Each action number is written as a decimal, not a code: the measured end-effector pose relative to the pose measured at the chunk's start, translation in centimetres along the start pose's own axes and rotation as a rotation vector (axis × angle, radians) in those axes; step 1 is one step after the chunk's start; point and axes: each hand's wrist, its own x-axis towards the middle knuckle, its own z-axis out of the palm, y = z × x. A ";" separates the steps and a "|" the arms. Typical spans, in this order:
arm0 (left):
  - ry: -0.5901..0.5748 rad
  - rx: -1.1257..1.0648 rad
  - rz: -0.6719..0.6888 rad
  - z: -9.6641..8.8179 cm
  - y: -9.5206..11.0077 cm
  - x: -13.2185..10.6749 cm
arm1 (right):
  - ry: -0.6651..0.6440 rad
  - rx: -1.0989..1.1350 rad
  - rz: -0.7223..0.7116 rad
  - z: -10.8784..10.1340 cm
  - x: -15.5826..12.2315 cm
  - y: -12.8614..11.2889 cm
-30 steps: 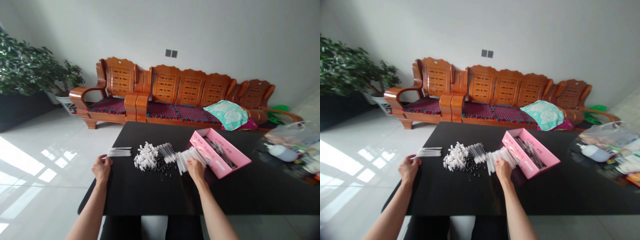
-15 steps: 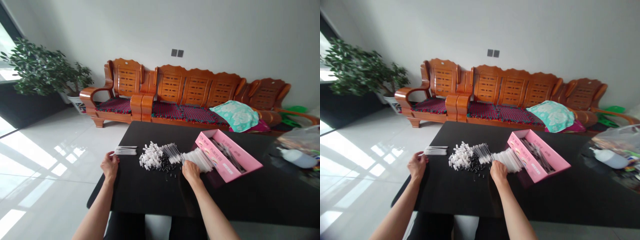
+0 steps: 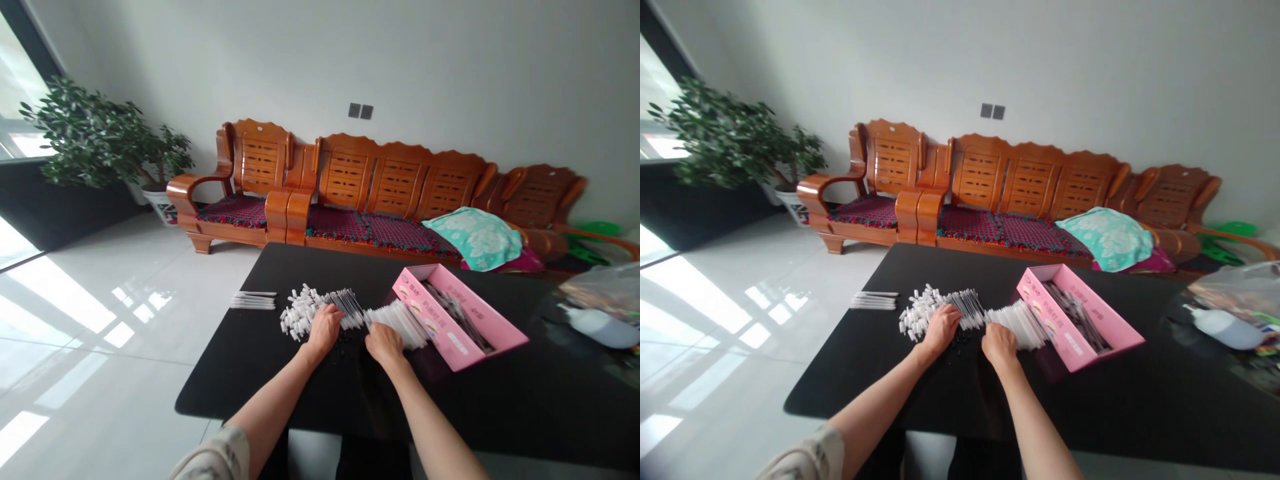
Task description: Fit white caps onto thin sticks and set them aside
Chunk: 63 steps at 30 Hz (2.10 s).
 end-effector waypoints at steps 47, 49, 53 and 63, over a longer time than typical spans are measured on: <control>0.736 -1.399 -0.717 -6.6 2.2 -2.9 | 0.187 2.353 0.191 -1.9 -3.4 -5.1; 0.733 -1.372 -0.702 -6.4 2.4 -2.9 | 0.187 2.352 0.202 -1.8 -3.5 -5.2; 0.661 -1.241 -0.641 -5.5 3.3 -3.1 | 0.181 2.365 0.232 -1.5 -3.5 -5.6; 0.419 -0.764 -0.243 -4.3 5.1 -3.8 | -0.040 2.573 0.417 -0.9 -2.6 -5.1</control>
